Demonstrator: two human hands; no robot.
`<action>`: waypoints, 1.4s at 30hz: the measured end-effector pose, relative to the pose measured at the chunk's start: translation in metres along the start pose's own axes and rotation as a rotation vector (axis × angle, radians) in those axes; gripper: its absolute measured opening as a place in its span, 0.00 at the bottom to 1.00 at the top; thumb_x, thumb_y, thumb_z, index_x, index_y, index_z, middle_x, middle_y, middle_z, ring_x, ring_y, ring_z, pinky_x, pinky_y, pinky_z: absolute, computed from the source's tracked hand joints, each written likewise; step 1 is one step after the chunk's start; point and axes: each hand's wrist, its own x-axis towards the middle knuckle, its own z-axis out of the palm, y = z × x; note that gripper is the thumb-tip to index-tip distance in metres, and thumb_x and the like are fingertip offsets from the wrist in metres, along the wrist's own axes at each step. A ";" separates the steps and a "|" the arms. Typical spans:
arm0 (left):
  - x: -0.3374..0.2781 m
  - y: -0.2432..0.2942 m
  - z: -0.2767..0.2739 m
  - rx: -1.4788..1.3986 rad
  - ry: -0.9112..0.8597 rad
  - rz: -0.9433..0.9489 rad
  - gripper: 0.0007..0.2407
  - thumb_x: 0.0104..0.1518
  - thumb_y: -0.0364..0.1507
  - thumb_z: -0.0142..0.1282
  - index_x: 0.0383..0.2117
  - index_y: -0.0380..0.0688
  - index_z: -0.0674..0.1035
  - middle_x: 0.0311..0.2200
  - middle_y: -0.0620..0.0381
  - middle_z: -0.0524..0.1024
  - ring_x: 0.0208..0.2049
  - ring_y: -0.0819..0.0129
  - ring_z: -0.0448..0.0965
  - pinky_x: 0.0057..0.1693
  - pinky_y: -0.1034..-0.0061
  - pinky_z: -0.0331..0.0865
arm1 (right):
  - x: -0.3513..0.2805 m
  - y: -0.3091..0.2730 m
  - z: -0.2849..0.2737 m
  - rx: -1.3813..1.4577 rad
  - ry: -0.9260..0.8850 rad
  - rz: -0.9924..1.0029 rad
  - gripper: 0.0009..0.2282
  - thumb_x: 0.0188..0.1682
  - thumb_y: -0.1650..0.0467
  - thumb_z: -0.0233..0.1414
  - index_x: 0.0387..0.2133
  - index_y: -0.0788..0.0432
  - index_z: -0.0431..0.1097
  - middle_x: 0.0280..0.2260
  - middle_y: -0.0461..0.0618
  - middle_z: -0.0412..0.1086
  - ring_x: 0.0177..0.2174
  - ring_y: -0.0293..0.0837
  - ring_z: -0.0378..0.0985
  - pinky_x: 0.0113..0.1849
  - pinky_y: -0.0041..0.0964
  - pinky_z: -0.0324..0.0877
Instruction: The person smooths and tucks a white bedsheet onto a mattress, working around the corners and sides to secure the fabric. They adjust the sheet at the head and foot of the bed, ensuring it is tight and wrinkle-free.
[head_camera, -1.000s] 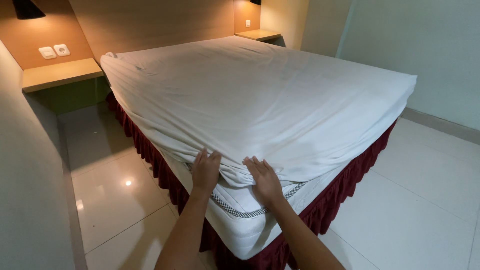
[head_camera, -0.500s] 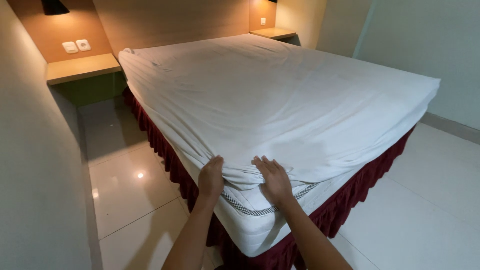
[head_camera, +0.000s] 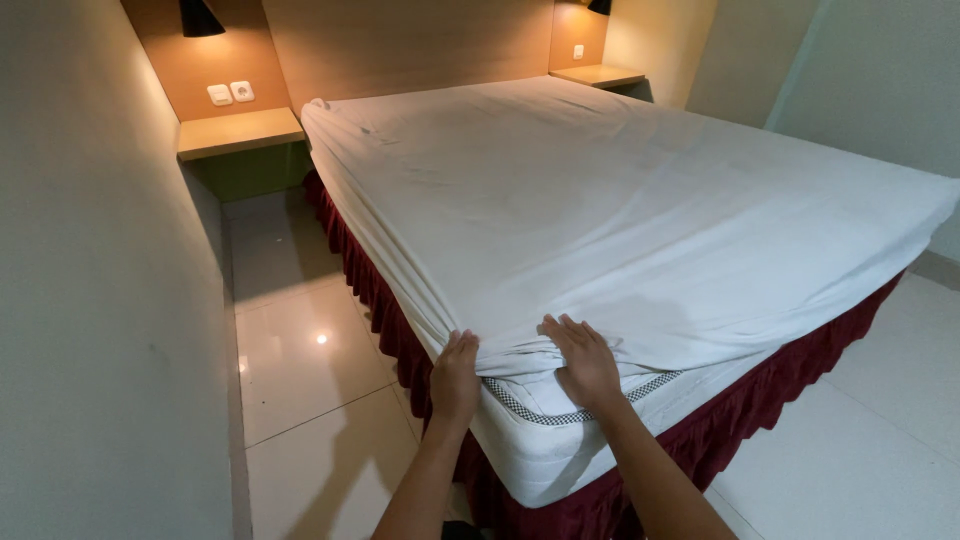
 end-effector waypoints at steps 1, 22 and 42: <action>0.000 0.000 0.000 0.003 0.001 -0.002 0.20 0.51 0.11 0.46 0.50 0.37 0.80 0.54 0.45 0.77 0.62 0.50 0.72 0.63 0.63 0.68 | -0.001 0.001 0.000 0.002 0.000 -0.003 0.35 0.30 0.82 0.52 0.58 0.52 0.65 0.64 0.49 0.61 0.64 0.52 0.57 0.63 0.53 0.50; -0.015 0.004 -0.001 -0.016 0.023 -0.032 0.22 0.47 0.09 0.49 0.48 0.38 0.81 0.54 0.46 0.78 0.61 0.52 0.73 0.62 0.63 0.67 | 0.000 0.001 0.000 0.027 -0.065 0.057 0.32 0.32 0.83 0.53 0.55 0.51 0.69 0.64 0.44 0.62 0.65 0.47 0.57 0.64 0.50 0.50; -0.008 0.035 -0.043 -0.045 -0.213 -0.041 0.27 0.49 0.21 0.58 0.61 0.40 0.72 0.66 0.46 0.65 0.69 0.48 0.59 0.67 0.62 0.61 | -0.001 0.001 -0.002 0.035 -0.023 0.028 0.32 0.31 0.83 0.53 0.55 0.54 0.69 0.62 0.48 0.64 0.64 0.50 0.60 0.62 0.51 0.53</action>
